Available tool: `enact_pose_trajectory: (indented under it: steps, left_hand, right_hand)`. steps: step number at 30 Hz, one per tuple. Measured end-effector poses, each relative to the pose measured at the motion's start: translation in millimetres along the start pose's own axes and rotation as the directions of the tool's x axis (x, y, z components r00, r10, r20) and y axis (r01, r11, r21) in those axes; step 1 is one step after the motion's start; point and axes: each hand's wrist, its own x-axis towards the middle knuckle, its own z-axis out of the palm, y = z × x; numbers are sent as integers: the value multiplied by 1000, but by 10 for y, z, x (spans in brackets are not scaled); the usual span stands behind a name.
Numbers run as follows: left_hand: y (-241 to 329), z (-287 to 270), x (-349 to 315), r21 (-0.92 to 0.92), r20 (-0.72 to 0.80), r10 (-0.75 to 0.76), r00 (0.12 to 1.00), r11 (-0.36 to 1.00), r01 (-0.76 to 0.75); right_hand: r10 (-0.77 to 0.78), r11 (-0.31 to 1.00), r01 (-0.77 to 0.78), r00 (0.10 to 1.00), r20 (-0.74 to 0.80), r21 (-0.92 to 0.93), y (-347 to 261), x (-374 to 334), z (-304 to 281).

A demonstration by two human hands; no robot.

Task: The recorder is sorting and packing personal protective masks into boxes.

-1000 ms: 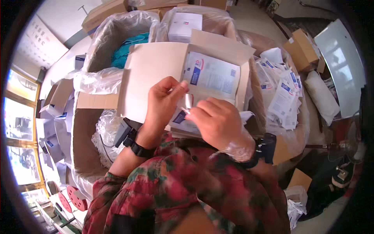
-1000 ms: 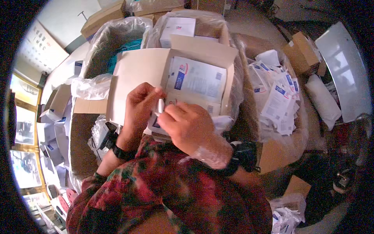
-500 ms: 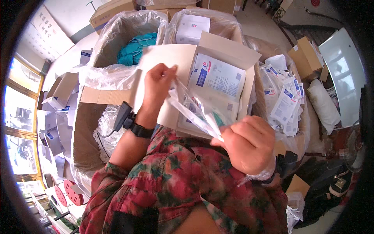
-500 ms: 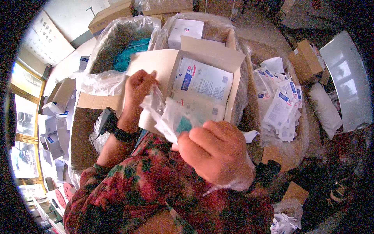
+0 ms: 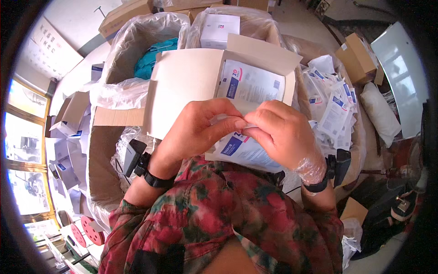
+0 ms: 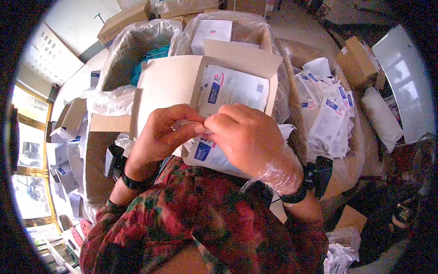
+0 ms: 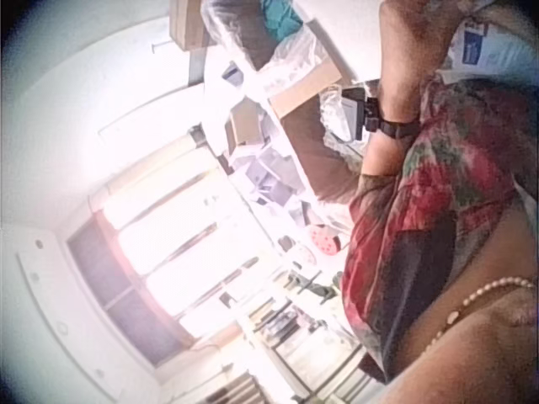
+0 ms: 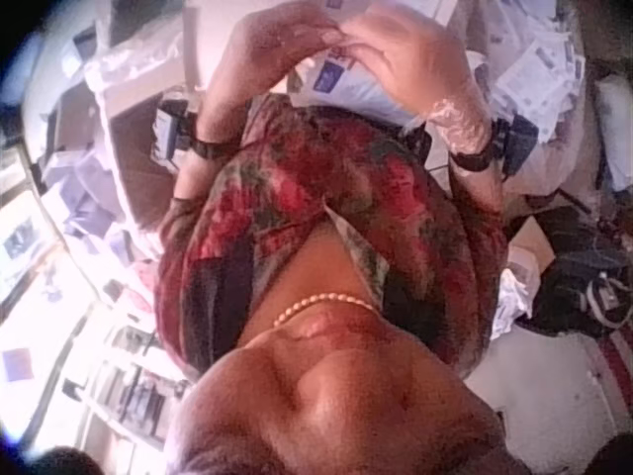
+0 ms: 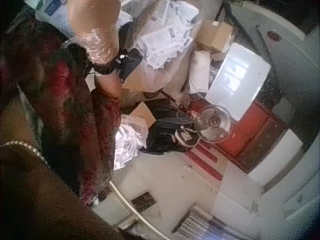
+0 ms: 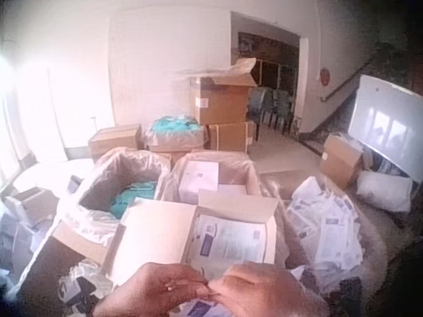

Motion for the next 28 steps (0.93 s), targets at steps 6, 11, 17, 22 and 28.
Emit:
enact_pose_trajectory:
  steps: [6, 11, 17, 22, 28]
  left_hand:
    - [-57, 125, -9, 88, -146, 89, 985, 993, -77]
    - [-57, 100, 62, -311, -260, -141, 955, 949, 56]
    - [-416, -134, 262, -97, -385, -62, 921, 995, 26]
    - [-597, -425, 294, 15, -448, -224, 865, 966, 258]
    - [-207, -387, 107, 653, -108, 346, 932, 731, -196]
  right_hand:
    - [63, 998, -63, 998, -16, 22, 88, 28, 56]
    - [-105, 992, 103, 994, -20, -79, 58, 68, 75]
    - [-345, 922, 330, 938, -42, -201, -222, -17, 60]
    - [-340, 940, 333, 932, -122, -78, -291, -162, -93]
    - [-39, 999, 39, 998, -49, 15, -23, -137, -131]
